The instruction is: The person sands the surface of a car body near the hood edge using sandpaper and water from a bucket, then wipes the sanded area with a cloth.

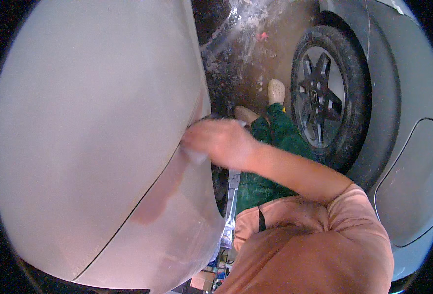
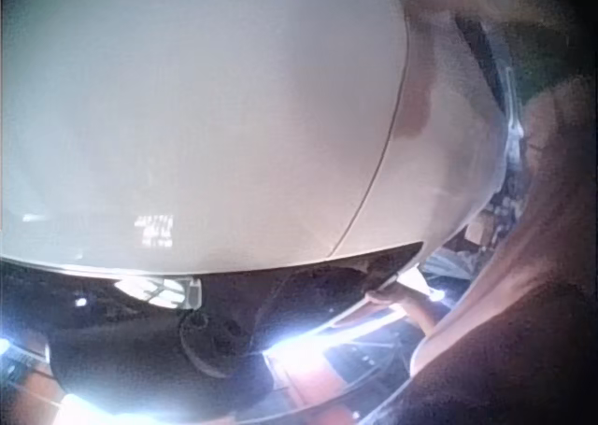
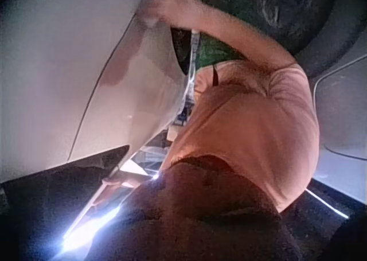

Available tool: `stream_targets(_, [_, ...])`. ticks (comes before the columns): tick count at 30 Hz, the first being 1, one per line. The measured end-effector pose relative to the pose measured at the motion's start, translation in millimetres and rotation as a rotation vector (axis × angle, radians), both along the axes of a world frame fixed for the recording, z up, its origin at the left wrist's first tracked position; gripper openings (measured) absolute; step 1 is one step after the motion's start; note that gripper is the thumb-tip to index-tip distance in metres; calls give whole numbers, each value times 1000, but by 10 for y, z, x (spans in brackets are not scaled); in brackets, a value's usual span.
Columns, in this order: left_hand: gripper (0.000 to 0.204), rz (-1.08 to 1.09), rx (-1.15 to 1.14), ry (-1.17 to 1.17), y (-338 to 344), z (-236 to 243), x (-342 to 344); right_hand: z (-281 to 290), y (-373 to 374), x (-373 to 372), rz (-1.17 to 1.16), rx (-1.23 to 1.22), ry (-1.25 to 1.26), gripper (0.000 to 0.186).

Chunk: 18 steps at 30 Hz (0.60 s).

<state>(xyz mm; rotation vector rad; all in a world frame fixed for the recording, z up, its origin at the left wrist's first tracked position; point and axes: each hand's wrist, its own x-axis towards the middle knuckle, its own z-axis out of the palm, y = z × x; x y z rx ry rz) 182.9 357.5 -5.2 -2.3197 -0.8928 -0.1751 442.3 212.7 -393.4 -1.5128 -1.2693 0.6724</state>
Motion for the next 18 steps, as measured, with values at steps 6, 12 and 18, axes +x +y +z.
stream_targets(6, [95, 1, 3, -2, -1, 7, -9, -310, 25, 8, 64, -100, -41, 52])
stream_targets(12, [95, -6, -1, -2, 42, -20, 12, -1250, 55, -16, -24, -179, -115, 41])
stream_targets(18, [94, 15, 4, 12, -1, -24, 7, -997, 4, -81, -10, -88, -42, 58])
